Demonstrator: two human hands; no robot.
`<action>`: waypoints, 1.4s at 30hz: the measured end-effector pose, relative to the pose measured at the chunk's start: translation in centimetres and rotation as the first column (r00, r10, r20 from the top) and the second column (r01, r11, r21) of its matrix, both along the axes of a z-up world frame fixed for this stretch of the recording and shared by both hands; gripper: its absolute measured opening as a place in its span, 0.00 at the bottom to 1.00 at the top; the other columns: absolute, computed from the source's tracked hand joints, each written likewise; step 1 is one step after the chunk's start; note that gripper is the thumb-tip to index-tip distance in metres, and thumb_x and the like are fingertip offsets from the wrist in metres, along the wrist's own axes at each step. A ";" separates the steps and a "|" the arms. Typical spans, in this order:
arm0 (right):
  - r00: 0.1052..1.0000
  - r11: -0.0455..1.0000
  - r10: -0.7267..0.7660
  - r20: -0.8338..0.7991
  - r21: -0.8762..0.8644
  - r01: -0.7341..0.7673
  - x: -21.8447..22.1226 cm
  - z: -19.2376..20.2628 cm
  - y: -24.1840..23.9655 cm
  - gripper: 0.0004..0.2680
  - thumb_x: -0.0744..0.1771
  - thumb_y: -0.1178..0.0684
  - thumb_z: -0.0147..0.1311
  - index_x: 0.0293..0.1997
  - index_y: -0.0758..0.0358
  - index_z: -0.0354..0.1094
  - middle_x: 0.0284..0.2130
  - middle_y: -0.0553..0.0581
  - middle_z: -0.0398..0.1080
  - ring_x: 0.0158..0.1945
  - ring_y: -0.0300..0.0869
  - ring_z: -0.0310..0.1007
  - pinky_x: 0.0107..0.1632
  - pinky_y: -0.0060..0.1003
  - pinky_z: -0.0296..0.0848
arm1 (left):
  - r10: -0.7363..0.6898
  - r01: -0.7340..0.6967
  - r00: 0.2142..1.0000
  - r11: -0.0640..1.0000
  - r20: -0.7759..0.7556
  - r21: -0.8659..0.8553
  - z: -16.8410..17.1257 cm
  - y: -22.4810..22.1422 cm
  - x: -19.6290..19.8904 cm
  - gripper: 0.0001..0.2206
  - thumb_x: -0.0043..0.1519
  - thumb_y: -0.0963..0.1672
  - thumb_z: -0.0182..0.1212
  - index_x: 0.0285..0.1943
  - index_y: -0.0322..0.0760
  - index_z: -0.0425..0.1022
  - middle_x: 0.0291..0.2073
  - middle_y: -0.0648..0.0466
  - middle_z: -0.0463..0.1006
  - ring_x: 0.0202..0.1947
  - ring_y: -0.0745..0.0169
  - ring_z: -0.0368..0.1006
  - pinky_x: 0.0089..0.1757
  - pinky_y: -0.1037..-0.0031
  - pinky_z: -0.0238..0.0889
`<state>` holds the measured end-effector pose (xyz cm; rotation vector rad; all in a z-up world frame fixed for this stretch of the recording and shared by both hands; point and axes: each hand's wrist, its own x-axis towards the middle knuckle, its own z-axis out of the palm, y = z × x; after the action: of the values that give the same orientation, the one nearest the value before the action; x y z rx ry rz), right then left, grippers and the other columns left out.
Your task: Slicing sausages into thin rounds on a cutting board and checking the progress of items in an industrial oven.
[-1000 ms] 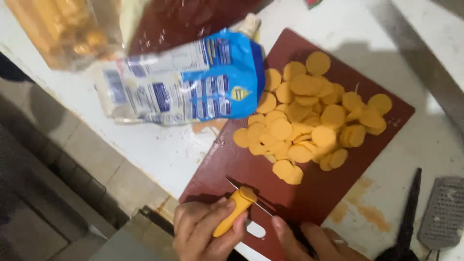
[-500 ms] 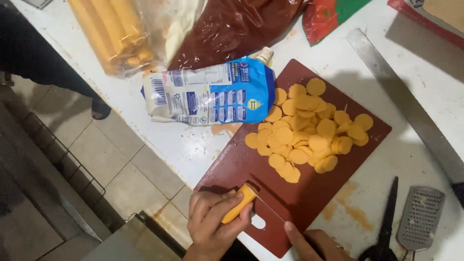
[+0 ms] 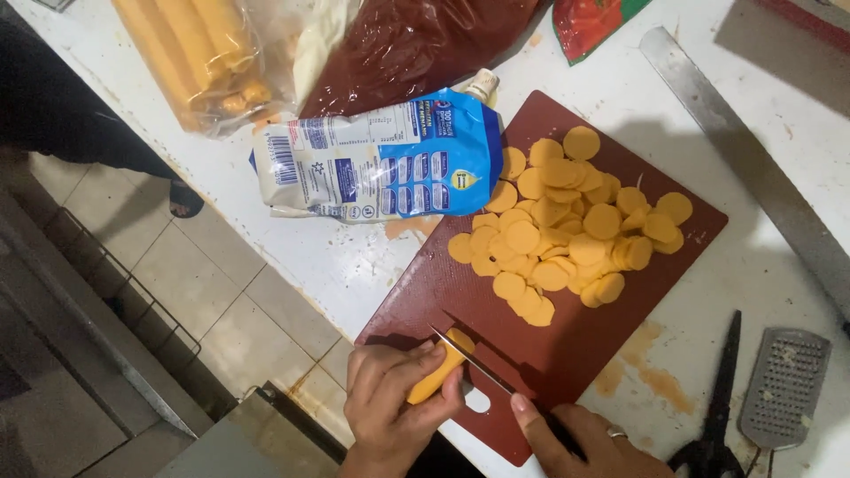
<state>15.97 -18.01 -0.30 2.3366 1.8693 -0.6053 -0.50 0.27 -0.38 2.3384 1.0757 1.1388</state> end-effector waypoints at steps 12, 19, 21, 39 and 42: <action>0.984 0.939 -0.065 0.164 0.345 0.004 -1.6 1.7 4.6 0.30 0.54 0.55 0.49 0.63 0.29 0.64 0.35 0.40 0.69 0.21 0.42 0.69 0.15 0.42 0.61 | -0.017 0.018 0.998 1.000 0.058 -0.012 0.2 0.1 0.1 0.10 0.54 0.44 0.75 0.40 0.40 0.78 0.31 0.55 0.80 0.32 0.68 0.80 0.37 0.80 0.71; 0.949 0.987 0.104 0.299 0.088 -0.136 0.7 -2.1 -1.3 0.34 0.57 0.46 0.47 0.75 0.29 0.47 0.42 0.38 0.67 0.26 0.41 0.77 0.15 0.42 0.63 | -0.038 0.036 0.999 0.998 0.028 0.050 -0.5 0.1 -0.1 0.11 0.56 0.43 0.75 0.43 0.40 0.77 0.32 0.59 0.81 0.33 0.70 0.78 0.38 0.79 0.70; 0.961 0.992 -0.077 0.266 -0.073 0.099 1.3 -2.2 -1.3 0.38 0.55 0.47 0.50 0.73 0.12 0.40 0.52 0.29 0.66 0.26 0.45 0.80 0.18 0.44 0.69 | 0.000 -0.003 0.999 0.998 0.051 0.062 -0.6 -0.1 -0.1 0.11 0.56 0.44 0.75 0.42 0.41 0.78 0.34 0.59 0.82 0.32 0.71 0.77 0.39 0.80 0.70; 0.858 0.662 -0.236 -0.457 0.571 0.486 0.3 3.8 2.4 0.13 0.68 0.51 0.48 0.60 0.46 0.71 0.50 0.45 0.77 0.49 0.41 0.80 0.47 0.33 0.75 | -0.103 -0.004 0.971 0.892 -0.214 -0.452 2.8 -1.0 -1.7 0.12 0.62 0.53 0.65 0.44 0.48 0.80 0.37 0.59 0.74 0.44 0.59 0.69 0.44 0.66 0.64; 0.718 0.770 -0.360 -0.597 0.244 0.589 1.7 6.5 2.0 0.15 0.69 0.50 0.45 0.63 0.47 0.68 0.60 0.44 0.73 0.61 0.40 0.76 0.56 0.32 0.71 | -0.114 0.010 0.968 0.907 -0.224 -0.421 3.9 -0.8 -1.5 0.11 0.62 0.52 0.65 0.45 0.47 0.78 0.39 0.57 0.75 0.45 0.57 0.69 0.44 0.65 0.65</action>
<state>17.62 -16.03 6.20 3.2886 1.6502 -1.0800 -2.05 -0.51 3.51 2.1791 1.1795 0.5329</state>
